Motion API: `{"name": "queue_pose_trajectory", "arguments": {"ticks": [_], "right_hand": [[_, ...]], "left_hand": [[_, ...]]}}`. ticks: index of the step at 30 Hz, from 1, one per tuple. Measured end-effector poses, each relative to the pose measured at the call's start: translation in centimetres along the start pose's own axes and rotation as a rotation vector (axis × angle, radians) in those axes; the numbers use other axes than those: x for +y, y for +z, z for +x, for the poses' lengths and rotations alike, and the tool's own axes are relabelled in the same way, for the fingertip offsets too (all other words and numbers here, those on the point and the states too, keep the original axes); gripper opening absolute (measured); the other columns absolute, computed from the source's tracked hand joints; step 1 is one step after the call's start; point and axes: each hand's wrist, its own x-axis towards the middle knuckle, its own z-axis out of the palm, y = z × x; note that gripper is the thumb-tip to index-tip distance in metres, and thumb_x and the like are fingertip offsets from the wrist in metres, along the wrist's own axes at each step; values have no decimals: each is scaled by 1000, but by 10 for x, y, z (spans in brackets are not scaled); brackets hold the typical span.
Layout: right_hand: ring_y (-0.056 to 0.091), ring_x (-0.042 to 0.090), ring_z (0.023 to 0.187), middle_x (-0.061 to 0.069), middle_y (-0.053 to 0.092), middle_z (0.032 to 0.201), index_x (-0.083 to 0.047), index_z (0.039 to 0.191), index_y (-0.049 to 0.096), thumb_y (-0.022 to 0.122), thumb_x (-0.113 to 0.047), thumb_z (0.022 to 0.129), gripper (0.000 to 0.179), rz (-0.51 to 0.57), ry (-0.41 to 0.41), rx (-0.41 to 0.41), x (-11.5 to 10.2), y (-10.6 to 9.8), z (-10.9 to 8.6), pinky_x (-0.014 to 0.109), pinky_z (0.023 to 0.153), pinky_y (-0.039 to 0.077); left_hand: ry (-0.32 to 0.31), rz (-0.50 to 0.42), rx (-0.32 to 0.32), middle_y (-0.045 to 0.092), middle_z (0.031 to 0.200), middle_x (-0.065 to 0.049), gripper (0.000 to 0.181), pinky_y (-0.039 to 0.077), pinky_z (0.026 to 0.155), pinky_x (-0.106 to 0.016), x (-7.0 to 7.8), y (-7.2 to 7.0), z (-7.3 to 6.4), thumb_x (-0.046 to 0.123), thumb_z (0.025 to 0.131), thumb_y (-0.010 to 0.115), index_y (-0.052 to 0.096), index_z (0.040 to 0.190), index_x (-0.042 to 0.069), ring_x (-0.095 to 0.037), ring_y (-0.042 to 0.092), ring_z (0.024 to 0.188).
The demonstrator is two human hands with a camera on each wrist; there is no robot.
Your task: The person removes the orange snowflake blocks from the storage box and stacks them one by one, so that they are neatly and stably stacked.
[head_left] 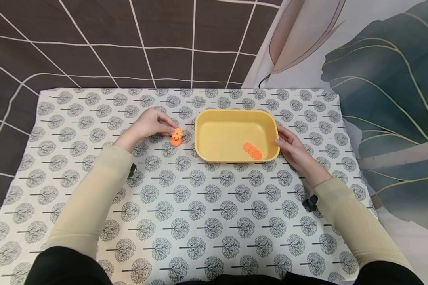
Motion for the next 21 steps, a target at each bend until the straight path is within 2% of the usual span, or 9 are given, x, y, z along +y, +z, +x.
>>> {"name": "queue_pose_trajectory", "arguments": {"ticks": [3,6,12,21], "right_hand": [[51,3,137,22,19,175,6,164,22,52,-1,107,65,8,-11,-4,1,0,1,21,128,34],[49,4,140,21,19,175,5,164,23,53,-1,107,65,14,-13,0,1,0,1,22,129,33],[44,9,148,19,19,176,4,165,23,52,-1,107,64,3,-11,4,0,0,1,23,130,32],[49,2,139,21,20,175,4,164,25,53,-1,107,64,9,-1,15,-1,2,0,18,124,38]], "left_hand": [[9,21,-3,75,122,-27,22,66,75,-23,-4,2,-1,-1,94,77,76,114,-7,-6,73,74],[9,40,-2,74,123,-29,21,65,73,-22,-6,2,-1,0,94,77,76,114,-7,-6,73,73],[-37,78,-7,76,122,-24,21,64,75,-21,-11,3,-2,4,94,78,77,114,-3,-5,72,74],[-68,93,1,75,126,-23,22,62,75,-17,-17,4,0,5,95,78,77,116,-1,-1,70,75]]}}
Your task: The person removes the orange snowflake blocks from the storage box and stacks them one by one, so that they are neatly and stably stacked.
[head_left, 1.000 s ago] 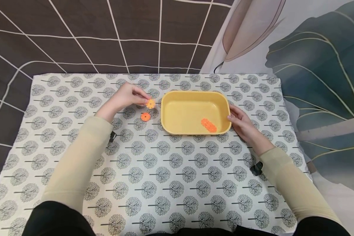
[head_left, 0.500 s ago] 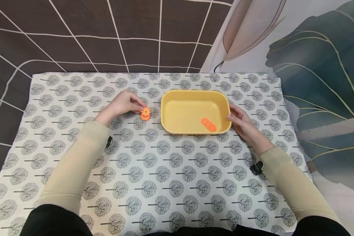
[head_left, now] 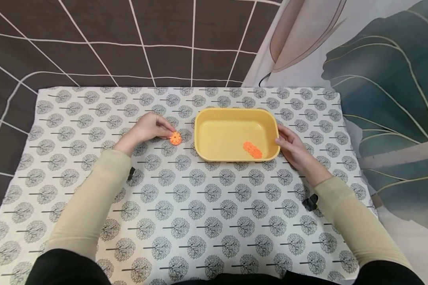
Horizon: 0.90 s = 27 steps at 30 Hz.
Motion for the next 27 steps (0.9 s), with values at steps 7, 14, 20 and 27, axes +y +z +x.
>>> {"name": "queue_pose_trajectory", "arguments": {"ticks": [7,14,20,27], "right_hand": [[50,3,137,22,20,174,4,164,25,53,-1,107,63,-2,-8,-5,2,-1,1,17,123,39],[52,1,136,21,21,174,4,164,25,53,-2,107,64,3,-7,-4,3,-2,1,15,122,40],[50,2,137,22,20,174,5,164,24,53,-2,107,64,4,-8,-9,3,-1,1,17,123,39],[51,1,136,21,20,175,3,164,26,53,0,107,63,19,-1,-2,1,0,0,15,120,41]], "left_hand": [[3,45,26,79,114,-17,21,57,79,-16,-3,1,2,9,94,80,78,114,2,-1,69,77],[18,27,17,80,108,-17,21,59,75,-17,-6,2,1,6,93,79,77,113,-2,-3,70,75],[29,69,25,80,112,-17,21,55,83,-20,-5,2,0,9,93,81,78,113,1,-4,69,80],[34,81,24,80,109,-15,20,56,80,-18,-6,3,-1,8,92,81,78,111,1,-5,68,81]]}}
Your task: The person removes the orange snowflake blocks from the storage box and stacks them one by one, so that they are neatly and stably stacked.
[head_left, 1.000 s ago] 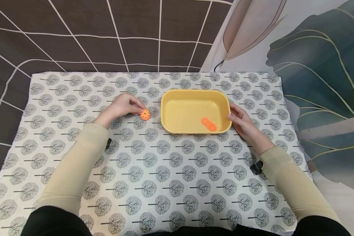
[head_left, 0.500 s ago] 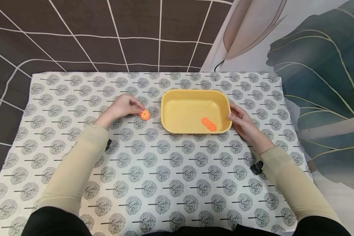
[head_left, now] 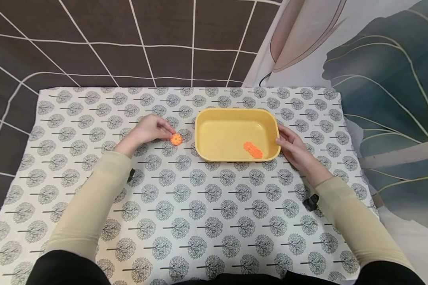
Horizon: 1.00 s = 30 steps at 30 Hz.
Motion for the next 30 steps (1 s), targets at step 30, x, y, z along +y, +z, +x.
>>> {"name": "queue_pose_trajectory", "arguments": {"ticks": [30], "right_hand": [[51,1,136,20,21,175,3,164,25,51,1,107,63,1,-2,-3,1,0,0,15,122,40]], "left_hand": [[162,-79,53,78,119,-20,22,62,83,-18,72,13,24,4,93,81,78,114,1,-14,75,94]]}}
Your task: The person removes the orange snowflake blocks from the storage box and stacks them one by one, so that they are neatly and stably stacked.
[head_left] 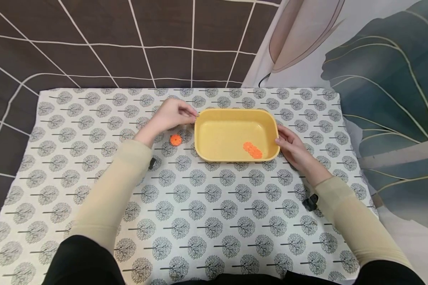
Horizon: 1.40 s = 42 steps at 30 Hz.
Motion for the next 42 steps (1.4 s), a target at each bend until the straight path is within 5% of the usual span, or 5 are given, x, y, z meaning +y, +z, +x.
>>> {"name": "queue_pose_trajectory", "arguments": {"ticks": [9,24,42], "right_hand": [[47,5,143,20,20,175,4,164,24,53,-1,108,64,-10,-4,-6,1,0,1,17,124,37],[49,3,139,21,19,175,5,164,24,53,-1,107,64,-14,-5,-10,0,0,3,17,124,38],[52,1,136,23,19,174,6,163,24,53,-1,107,64,-38,-4,-2,2,-2,1,17,123,39]], "left_hand": [[78,-37,-36,78,118,-18,19,64,88,-24,27,33,21,0,91,80,79,110,0,-20,75,96],[136,5,-190,79,112,-16,18,63,87,-23,47,93,41,0,93,78,78,112,0,-23,74,99],[285,113,-312,79,113,-14,21,60,89,-18,41,140,50,-7,91,75,77,111,-1,-21,73,101]]}}
